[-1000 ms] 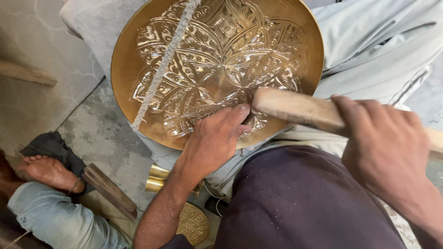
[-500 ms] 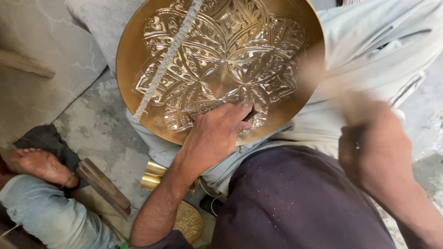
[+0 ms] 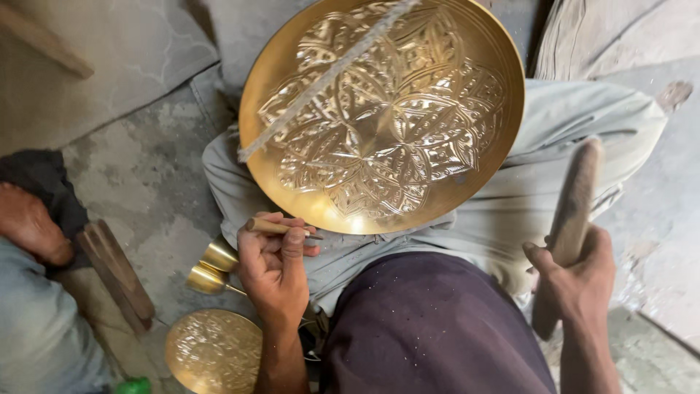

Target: The person sits on the floor with a decorative embossed brass plate on their lap and strikes a punch with a wooden mallet to chase the raised pattern, repositioning the plate as they work. They then hold the plate by hand and use a small engraving tool to refine the design details.

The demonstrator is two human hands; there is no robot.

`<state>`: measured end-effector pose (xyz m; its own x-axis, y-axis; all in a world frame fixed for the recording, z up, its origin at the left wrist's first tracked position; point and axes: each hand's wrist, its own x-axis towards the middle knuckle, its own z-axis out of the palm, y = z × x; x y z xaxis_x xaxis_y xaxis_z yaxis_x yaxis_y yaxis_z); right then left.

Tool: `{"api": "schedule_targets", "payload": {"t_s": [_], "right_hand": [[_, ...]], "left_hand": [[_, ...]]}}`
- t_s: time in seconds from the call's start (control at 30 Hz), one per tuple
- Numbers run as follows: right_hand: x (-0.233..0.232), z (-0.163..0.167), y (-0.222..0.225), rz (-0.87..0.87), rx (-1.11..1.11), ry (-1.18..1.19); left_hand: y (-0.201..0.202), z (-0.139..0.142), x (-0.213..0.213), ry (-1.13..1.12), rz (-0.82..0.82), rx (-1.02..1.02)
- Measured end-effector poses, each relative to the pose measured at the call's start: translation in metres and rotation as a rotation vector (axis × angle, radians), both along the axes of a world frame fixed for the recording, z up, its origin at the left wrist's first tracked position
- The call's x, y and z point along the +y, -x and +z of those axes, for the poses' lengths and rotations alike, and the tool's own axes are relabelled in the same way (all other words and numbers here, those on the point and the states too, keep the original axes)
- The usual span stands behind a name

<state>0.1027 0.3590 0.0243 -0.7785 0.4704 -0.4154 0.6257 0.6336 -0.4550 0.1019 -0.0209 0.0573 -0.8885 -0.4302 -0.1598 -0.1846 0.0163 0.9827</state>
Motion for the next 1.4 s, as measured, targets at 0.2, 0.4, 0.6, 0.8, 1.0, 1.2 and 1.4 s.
{"api": "schedule_targets", "payload": {"t_s": [0.2,0.4,0.6,0.8,1.0,1.2,1.4], "right_hand": [[-0.050,0.050,-0.001,-0.016,0.773,1.017],[-0.175,0.048,0.065,-0.037,0.742,1.496],[-0.171,0.037,0.101,0.097,0.521,1.126],[-0.052,0.091,0.047,0.234,0.620,0.115],[-0.048,0.063,0.007,0.253,0.261,0.222],[-0.057,0.054,-0.002,0.025,0.027,0.172],[-0.065,0.079,0.005,0.158,0.507,0.265]], "left_hand": [[-0.046,0.002,-0.015,-0.008,0.072,-0.009],[-0.093,0.006,-0.013,0.017,0.101,0.007],[-0.131,-0.012,-0.031,0.073,0.222,0.006],[-0.120,-0.023,-0.050,0.050,0.263,-0.101],[-0.065,-0.010,-0.053,-0.022,0.042,-0.003],[0.008,-0.009,-0.046,0.236,-0.314,0.123],[0.050,-0.021,-0.018,0.413,-0.470,0.119]]}}
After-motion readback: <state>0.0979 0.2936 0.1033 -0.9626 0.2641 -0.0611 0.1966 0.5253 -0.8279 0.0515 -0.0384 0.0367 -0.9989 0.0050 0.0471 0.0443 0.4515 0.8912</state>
